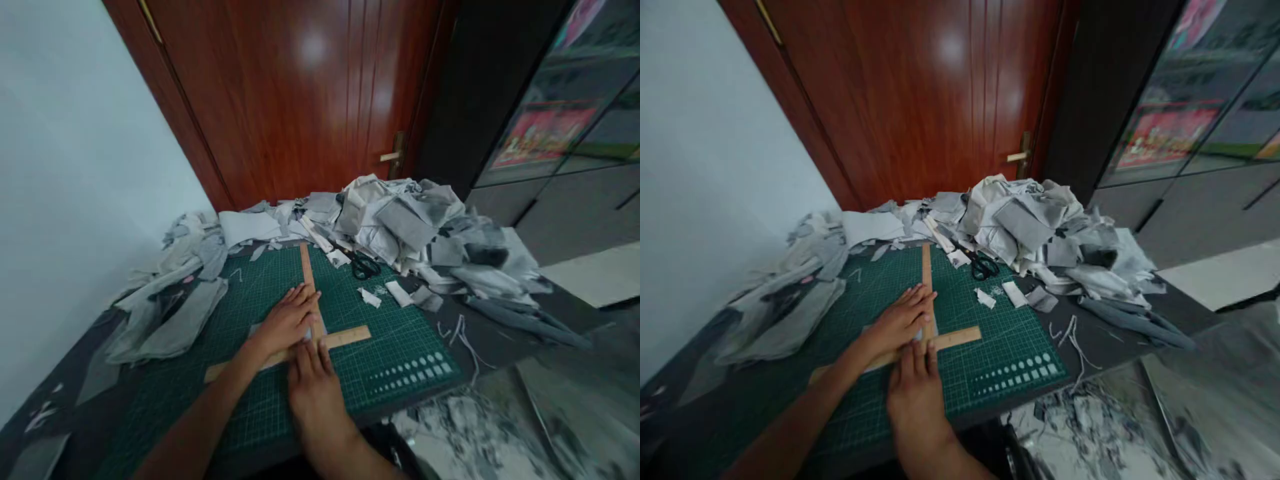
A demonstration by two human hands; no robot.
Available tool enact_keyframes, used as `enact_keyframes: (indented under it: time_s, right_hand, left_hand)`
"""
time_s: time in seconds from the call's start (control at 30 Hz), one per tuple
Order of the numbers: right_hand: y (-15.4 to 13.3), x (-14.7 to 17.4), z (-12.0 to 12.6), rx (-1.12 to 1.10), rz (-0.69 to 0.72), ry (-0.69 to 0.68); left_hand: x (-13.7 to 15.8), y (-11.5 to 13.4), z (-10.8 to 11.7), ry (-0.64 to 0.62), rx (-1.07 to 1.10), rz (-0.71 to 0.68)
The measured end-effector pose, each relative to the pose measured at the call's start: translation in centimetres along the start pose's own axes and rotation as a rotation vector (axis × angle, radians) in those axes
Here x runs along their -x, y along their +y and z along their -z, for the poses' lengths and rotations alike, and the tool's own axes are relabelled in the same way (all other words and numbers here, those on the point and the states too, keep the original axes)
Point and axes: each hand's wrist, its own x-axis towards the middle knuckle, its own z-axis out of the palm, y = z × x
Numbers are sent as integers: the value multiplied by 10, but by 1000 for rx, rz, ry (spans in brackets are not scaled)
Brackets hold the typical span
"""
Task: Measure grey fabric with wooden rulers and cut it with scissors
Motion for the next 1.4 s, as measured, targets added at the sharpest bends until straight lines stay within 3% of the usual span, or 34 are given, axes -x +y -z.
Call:
enact_keyframes:
  time_s: [0.63, 1.4]
  right_hand:
    - [0, 1, -7, 3, 9, 24]
    - [1, 1, -7, -13, 10, 63]
  left_hand:
    - [2, -7, -6, 71, 7, -10]
    - [1, -9, -7, 36, -31, -28]
